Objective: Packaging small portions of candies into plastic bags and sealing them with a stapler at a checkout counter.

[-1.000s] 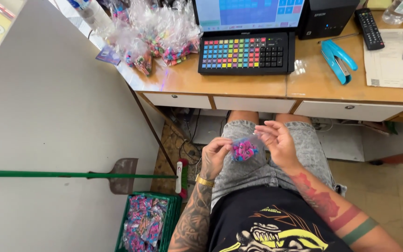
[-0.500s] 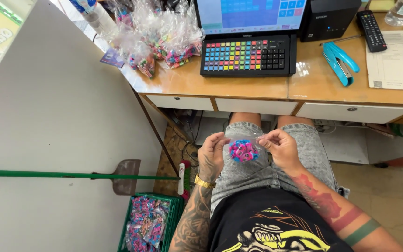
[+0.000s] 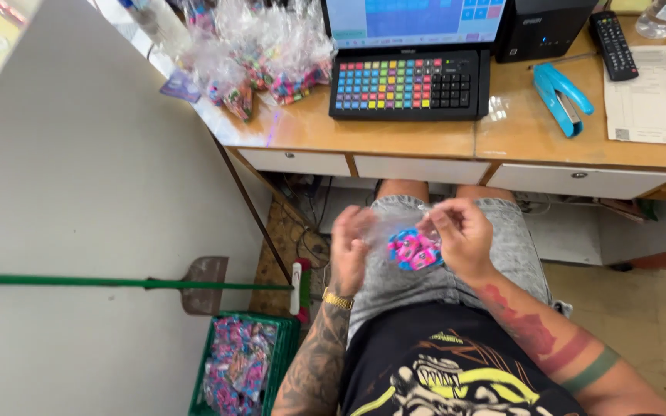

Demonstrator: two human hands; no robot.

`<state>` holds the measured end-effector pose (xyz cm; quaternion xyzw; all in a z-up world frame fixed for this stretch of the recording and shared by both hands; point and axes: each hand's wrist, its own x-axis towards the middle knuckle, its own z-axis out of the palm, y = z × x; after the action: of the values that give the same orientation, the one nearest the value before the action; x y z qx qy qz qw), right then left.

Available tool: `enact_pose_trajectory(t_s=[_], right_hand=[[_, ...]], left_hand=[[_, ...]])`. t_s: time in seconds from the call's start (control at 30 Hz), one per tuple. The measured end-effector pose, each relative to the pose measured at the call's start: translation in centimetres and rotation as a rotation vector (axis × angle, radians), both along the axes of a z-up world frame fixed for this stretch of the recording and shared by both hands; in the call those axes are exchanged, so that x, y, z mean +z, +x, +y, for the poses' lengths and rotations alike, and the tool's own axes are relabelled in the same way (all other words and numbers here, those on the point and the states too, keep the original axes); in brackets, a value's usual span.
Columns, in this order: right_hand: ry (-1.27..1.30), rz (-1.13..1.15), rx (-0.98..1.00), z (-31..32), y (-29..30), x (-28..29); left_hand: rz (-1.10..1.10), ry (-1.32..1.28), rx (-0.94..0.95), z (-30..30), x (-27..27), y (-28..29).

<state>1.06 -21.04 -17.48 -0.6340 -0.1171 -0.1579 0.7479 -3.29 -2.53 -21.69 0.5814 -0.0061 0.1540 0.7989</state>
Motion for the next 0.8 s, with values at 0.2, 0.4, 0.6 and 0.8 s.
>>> enact_pose_trajectory(t_s=[0.2,0.4,0.6,0.8], right_hand=[[0.094,0.113,-0.069,-0.5,1.0,0.2],[0.135,0.113,-0.098,-1.6,1.4,0.8],[0.119,0.105,-0.064,-1.1,1.1,1.3],[0.058,0.138,0.006,-0.4,1.2,0.3]], left_hand=[[0.312,-0.083,-0.163,-2.8,-9.5,0.0],[0.385,-0.141,0.015,-1.6,-7.2,0.1],[0.183,-0.126,0.084,-0.1,-8.6,0.0],[0.073,-0.093,-0.32,-1.1,-6.3,4.1]])
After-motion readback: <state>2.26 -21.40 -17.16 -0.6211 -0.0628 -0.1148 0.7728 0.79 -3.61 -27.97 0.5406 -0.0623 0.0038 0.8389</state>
